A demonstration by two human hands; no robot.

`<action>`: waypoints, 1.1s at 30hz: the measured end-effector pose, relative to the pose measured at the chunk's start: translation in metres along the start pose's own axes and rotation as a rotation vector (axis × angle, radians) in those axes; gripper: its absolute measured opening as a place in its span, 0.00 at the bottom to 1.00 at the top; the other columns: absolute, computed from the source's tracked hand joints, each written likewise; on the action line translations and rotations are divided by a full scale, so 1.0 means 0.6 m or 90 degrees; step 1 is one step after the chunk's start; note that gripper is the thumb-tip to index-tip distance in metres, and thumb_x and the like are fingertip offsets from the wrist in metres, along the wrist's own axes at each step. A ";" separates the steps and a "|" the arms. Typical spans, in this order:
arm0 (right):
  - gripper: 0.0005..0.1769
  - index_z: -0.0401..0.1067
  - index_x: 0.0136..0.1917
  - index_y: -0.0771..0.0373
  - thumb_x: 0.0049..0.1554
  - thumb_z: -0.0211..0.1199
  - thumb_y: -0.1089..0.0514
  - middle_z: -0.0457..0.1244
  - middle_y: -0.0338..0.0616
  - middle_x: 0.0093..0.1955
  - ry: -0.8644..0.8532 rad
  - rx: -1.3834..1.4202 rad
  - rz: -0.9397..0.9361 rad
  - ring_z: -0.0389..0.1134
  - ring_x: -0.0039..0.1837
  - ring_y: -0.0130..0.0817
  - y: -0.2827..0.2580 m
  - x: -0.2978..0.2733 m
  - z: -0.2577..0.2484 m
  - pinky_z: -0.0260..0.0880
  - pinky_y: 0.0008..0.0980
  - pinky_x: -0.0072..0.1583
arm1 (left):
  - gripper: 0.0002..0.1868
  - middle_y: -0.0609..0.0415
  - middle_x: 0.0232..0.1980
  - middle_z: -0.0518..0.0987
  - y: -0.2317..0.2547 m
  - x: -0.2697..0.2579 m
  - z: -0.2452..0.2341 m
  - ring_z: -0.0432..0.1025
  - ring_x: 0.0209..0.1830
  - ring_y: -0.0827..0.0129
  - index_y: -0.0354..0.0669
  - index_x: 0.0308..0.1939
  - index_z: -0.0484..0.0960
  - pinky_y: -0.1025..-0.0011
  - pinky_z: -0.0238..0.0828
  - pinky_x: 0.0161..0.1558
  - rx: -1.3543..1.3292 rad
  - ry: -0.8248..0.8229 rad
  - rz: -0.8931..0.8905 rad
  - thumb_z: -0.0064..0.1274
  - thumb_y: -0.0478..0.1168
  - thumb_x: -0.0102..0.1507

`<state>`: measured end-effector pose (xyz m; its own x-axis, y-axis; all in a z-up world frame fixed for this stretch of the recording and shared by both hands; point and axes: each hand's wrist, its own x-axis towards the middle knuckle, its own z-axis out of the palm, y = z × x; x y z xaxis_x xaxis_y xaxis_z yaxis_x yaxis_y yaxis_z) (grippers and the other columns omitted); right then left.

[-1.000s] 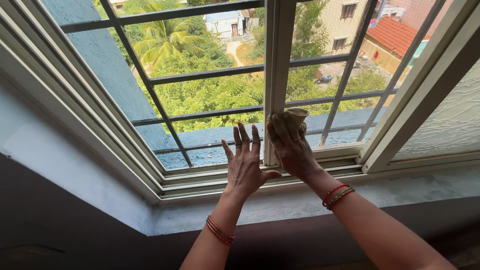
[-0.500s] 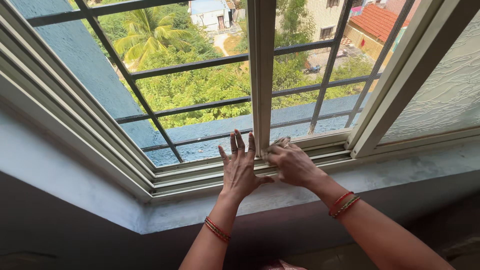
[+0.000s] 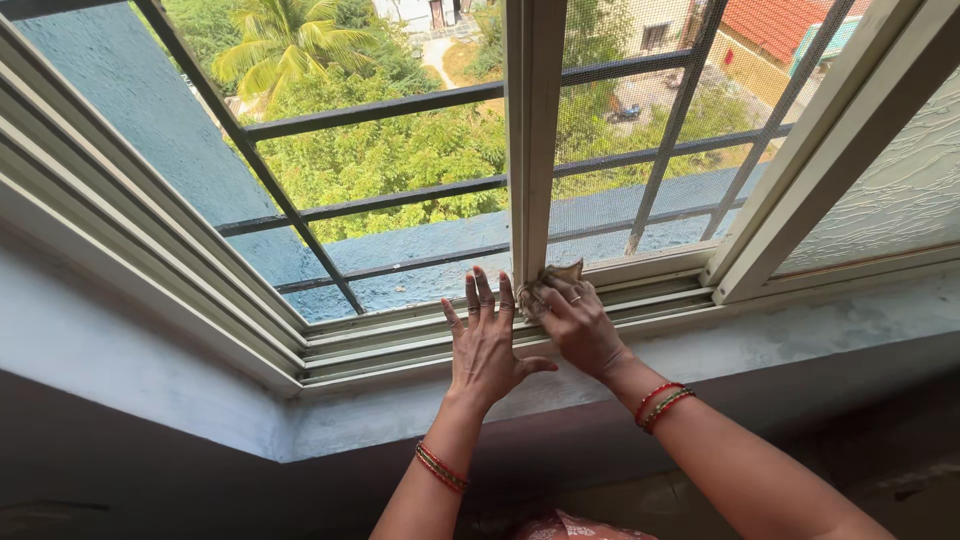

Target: The person wipes the window frame and the metal security bars using a cloth. They systematically clean the horizontal and vertical bars of the window grill, as well as the frame edges, while looking out at the neighborhood view.

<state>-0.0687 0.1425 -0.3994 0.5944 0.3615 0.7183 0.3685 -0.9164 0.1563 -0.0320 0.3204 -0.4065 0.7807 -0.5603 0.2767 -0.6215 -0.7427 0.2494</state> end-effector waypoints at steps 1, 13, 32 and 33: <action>0.18 0.79 0.55 0.64 0.50 0.65 0.61 0.66 0.46 0.60 -0.013 -0.013 0.004 0.67 0.67 0.44 -0.007 -0.008 0.005 0.69 0.48 0.65 | 0.86 0.32 0.82 0.28 0.000 0.001 0.003 0.18 0.83 0.47 0.38 0.80 0.33 0.32 0.15 0.73 0.001 0.009 0.004 0.66 0.80 0.37; 0.12 0.77 0.54 0.58 0.56 0.67 0.58 0.65 0.44 0.57 -0.460 0.052 0.238 0.66 0.61 0.45 0.047 0.119 -0.120 0.75 0.40 0.58 | 0.92 0.31 0.81 0.22 0.034 0.032 -0.103 0.17 0.82 0.46 0.37 0.78 0.26 0.28 0.14 0.72 -0.043 0.090 0.041 0.66 0.81 0.31; 0.37 0.59 0.78 0.55 0.59 0.64 0.49 0.44 0.50 0.83 0.163 0.003 0.055 0.38 0.84 0.55 0.056 0.136 -0.049 0.25 0.76 0.73 | 0.91 0.31 0.80 0.21 0.034 0.077 -0.186 0.17 0.81 0.44 0.37 0.78 0.29 0.28 0.19 0.71 0.001 0.153 0.031 0.69 0.79 0.32; 0.36 0.59 0.77 0.53 0.59 0.63 0.50 0.45 0.48 0.83 0.154 0.000 0.047 0.39 0.84 0.53 0.057 0.120 -0.037 0.26 0.76 0.74 | 0.91 0.31 0.80 0.21 0.036 0.078 -0.188 0.18 0.81 0.44 0.37 0.78 0.29 0.28 0.18 0.71 -0.002 0.150 0.033 0.69 0.79 0.32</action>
<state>-0.0289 0.1333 -0.3273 0.4318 0.2421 0.8689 0.3310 -0.9386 0.0970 -0.0164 0.3194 -0.2835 0.7109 -0.4967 0.4978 -0.6609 -0.7139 0.2314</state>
